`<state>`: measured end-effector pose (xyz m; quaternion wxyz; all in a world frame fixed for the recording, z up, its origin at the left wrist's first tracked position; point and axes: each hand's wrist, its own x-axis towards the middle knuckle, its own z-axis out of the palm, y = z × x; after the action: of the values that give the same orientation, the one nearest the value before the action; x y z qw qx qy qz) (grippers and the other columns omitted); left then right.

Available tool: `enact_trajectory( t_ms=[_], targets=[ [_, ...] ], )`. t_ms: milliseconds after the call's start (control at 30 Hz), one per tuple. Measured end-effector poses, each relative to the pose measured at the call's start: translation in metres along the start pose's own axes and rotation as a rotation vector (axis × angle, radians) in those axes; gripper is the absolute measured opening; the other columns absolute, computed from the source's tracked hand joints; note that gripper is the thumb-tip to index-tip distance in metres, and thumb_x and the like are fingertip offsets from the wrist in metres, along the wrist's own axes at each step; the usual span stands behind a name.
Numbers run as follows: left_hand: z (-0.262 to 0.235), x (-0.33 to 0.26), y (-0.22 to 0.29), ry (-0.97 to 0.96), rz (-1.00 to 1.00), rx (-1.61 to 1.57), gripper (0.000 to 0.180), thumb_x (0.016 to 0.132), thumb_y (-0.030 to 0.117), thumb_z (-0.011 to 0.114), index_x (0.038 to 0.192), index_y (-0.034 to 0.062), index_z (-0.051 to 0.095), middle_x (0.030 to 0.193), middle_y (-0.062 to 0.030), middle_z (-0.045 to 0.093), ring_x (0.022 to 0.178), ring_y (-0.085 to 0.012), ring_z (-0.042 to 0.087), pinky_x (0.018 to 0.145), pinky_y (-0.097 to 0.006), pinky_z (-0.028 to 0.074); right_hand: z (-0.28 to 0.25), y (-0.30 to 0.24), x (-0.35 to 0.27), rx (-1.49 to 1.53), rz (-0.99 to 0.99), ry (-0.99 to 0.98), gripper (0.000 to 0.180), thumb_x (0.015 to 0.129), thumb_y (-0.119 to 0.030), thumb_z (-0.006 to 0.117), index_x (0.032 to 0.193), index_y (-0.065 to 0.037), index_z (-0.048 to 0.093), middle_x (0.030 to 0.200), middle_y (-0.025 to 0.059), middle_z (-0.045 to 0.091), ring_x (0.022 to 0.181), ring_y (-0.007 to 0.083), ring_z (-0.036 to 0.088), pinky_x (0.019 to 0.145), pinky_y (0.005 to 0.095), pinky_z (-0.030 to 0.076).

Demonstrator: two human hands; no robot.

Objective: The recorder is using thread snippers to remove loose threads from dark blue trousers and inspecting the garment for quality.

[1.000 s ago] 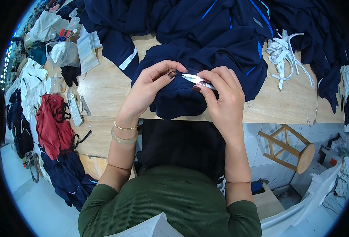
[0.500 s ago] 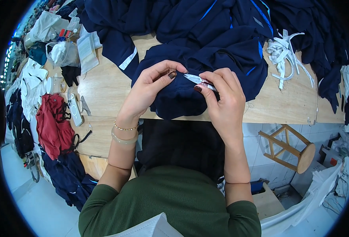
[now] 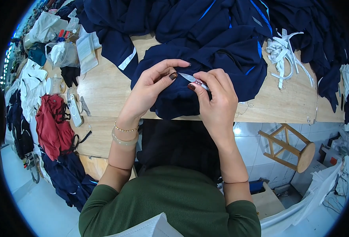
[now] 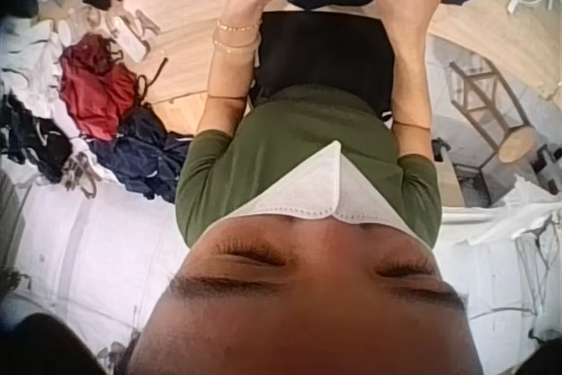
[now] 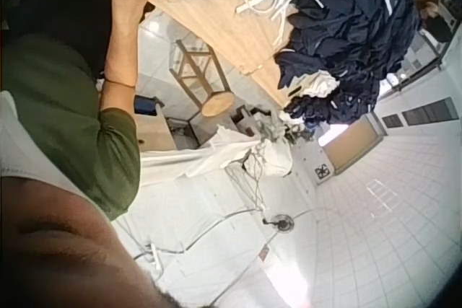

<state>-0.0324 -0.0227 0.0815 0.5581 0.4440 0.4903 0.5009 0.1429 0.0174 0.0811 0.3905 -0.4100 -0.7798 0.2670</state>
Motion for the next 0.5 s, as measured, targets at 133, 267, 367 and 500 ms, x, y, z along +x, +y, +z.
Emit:
enact_trajectory(
  t_ms=[133,267,367,500],
  targets=[
    [-0.003,-0.001,0.003,-0.029,0.011,0.014,0.038,0.089,-0.003,0.051,0.127,0.0027,0.054,0.088,0.0006,0.055,0.078,-0.0048,0.046,0.079,-0.017,0.039,-0.014,0.004,0.001,0.332,0.188,-0.009,0.014,0.081,-0.001,0.066,0.095,0.0,0.064,0.085,0.0045,0.056,0.078,0.0122,0.055,0.071,0.0231,0.045],
    [-0.011,-0.008,-0.004,-0.028,0.078,0.048,0.046,0.088,-0.005,0.052,0.133,0.0033,0.047,0.091,-0.0007,0.058,0.083,-0.0053,0.051,0.081,-0.017,0.04,-0.026,0.016,0.006,0.591,0.359,-0.026,0.025,0.082,-0.006,0.069,0.105,-0.001,0.062,0.088,0.0006,0.059,0.076,0.0064,0.052,0.072,0.017,0.043],
    [-0.009,-0.013,-0.005,-0.04,0.099,0.06,0.048,0.087,-0.007,0.052,0.133,0.0026,0.046,0.093,-0.0019,0.06,0.088,-0.0069,0.054,0.083,-0.019,0.041,-0.022,0.008,0.018,0.555,0.371,-0.185,0.027,0.079,-0.006,0.072,0.104,0.001,0.062,0.086,0.0017,0.062,0.072,0.0066,0.052,0.068,0.0182,0.044],
    [-0.006,-0.013,-0.007,-0.045,0.171,0.175,0.048,0.086,-0.008,0.052,0.132,0.0018,0.046,0.093,-0.003,0.06,0.089,-0.0085,0.054,0.086,-0.021,0.041,-0.001,0.009,0.023,0.383,0.256,-0.422,0.015,0.079,-0.004,0.071,0.091,0.003,0.065,0.078,-0.0003,0.063,0.073,0.0053,0.053,0.067,0.0199,0.044]
  ],
)
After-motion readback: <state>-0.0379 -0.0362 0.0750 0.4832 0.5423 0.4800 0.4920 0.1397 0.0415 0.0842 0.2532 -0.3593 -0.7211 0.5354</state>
